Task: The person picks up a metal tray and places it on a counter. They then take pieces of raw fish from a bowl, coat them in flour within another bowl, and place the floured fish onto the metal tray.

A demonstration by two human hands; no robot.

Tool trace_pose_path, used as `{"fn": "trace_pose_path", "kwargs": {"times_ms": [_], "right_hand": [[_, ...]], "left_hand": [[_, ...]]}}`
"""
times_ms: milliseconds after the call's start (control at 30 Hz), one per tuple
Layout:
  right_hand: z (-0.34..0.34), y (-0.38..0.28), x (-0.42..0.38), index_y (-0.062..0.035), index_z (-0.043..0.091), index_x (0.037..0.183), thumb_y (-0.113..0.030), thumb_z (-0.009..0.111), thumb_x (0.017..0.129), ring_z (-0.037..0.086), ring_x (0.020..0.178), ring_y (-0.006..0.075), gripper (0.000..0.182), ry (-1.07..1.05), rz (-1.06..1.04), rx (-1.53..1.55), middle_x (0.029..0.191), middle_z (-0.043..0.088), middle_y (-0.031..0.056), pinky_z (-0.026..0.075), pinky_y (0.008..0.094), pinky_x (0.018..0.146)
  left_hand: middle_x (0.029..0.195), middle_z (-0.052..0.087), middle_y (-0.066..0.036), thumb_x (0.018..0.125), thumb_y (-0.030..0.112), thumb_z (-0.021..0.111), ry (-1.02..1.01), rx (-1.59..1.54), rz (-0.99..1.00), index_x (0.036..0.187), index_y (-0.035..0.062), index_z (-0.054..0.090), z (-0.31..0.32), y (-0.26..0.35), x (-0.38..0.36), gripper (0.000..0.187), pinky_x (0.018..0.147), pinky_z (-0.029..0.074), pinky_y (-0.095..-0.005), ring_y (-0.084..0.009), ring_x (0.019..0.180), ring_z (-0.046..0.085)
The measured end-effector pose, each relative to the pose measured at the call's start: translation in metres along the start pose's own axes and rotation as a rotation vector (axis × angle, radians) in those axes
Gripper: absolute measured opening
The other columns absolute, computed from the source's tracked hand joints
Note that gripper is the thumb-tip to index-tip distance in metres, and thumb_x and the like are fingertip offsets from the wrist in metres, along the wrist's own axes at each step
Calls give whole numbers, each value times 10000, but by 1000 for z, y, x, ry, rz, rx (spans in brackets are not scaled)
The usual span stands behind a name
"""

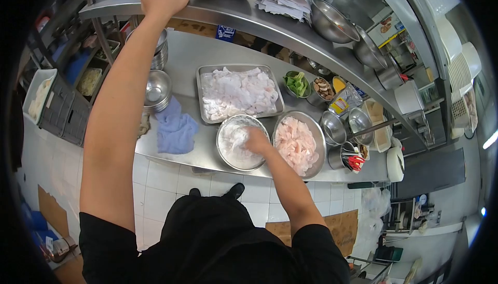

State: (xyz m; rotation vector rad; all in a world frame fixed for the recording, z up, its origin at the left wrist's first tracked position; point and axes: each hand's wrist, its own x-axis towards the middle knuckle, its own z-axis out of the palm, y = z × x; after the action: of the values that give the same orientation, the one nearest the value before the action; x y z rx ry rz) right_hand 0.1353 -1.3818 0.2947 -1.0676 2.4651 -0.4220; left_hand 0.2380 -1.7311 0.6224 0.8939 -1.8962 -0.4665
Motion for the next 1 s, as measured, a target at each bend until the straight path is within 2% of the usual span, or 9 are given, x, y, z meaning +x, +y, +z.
{"fn": "trace_pose_path", "kwargs": {"times_ms": [233, 333, 400, 467, 567, 700, 767, 900, 1000], "right_hand": [[-73, 0, 12, 6, 632, 1268, 105, 671, 778, 734, 941, 248, 501, -8, 127, 1207, 1121, 727, 111, 605, 374, 812], [-92, 31, 57, 6, 629, 1261, 88, 647, 829, 731, 922, 269, 440, 52, 35, 1375, 1106, 721, 124, 617, 403, 803], [-113, 13, 78, -24, 601, 1300, -73, 646, 944, 721, 886, 230, 362, 163, 403, 1190, 1077, 720, 95, 619, 367, 845], [-101, 56, 127, -42, 573, 1334, -178, 642, 980, 700, 918, 262, 386, 54, 218, 1332, 1135, 688, 99, 606, 403, 855], [-108, 40, 143, -73, 560, 1376, -126, 645, 938, 690, 895, 351, 450, 288, 428, 1150, 1181, 677, 90, 568, 604, 832], [-108, -2, 90, -50, 569, 1369, -146, 686, 892, 701, 942, 396, 500, 399, 185, 1028, 1226, 692, 119, 550, 574, 901], [-102, -16, 52, -70, 578, 1367, -155, 724, 838, 707, 1017, 403, 555, 179, 170, 156, 1247, 687, 197, 563, 488, 913], [-10, -27, -3, -107, 712, 1183, -216, 751, 789, 696, 1056, 403, 411, -138, 73, -435, 1091, 721, 241, 555, 465, 917], [24, -26, -20, -84, 730, 1084, -183, 812, 715, 703, 1008, 398, 391, -47, 87, -395, 1030, 742, 206, 553, 460, 884]], "left_hand": [[1000, 746, -216, 868, 417, 693, -32, 56, -18, 956, 66, 791, 4, -1, 3, 376, 885, 547, -483, -387, 987, 712], [996, 746, -217, 870, 413, 689, -37, 14, -27, 954, 61, 789, -1, 1, 0, 376, 885, 547, -482, -390, 983, 711], [995, 746, -217, 871, 409, 687, -38, 26, -34, 954, 60, 789, -1, 2, 1, 373, 884, 547, -481, -391, 982, 711], [993, 746, -217, 871, 405, 686, -39, 38, -36, 953, 59, 788, -1, 1, 3, 370, 883, 547, -481, -392, 981, 711], [981, 746, -218, 872, 401, 684, -39, 25, -28, 951, 61, 789, 0, -1, 4, 364, 879, 548, -479, -394, 974, 712], [967, 746, -217, 868, 396, 694, -41, -1, -21, 947, 64, 790, -1, -2, 2, 355, 875, 550, -480, -393, 966, 713], [969, 748, -212, 864, 392, 704, -29, -20, 1, 954, 72, 793, 0, -3, 1, 344, 873, 551, -477, -390, 967, 714], [971, 749, -208, 864, 396, 706, -25, -10, 9, 962, 78, 795, 2, -2, 0, 344, 875, 552, -471, -387, 970, 715], [979, 750, -207, 864, 399, 707, -6, -30, -10, 967, 78, 796, 2, -1, 2, 348, 881, 552, -467, -381, 974, 716]]}}
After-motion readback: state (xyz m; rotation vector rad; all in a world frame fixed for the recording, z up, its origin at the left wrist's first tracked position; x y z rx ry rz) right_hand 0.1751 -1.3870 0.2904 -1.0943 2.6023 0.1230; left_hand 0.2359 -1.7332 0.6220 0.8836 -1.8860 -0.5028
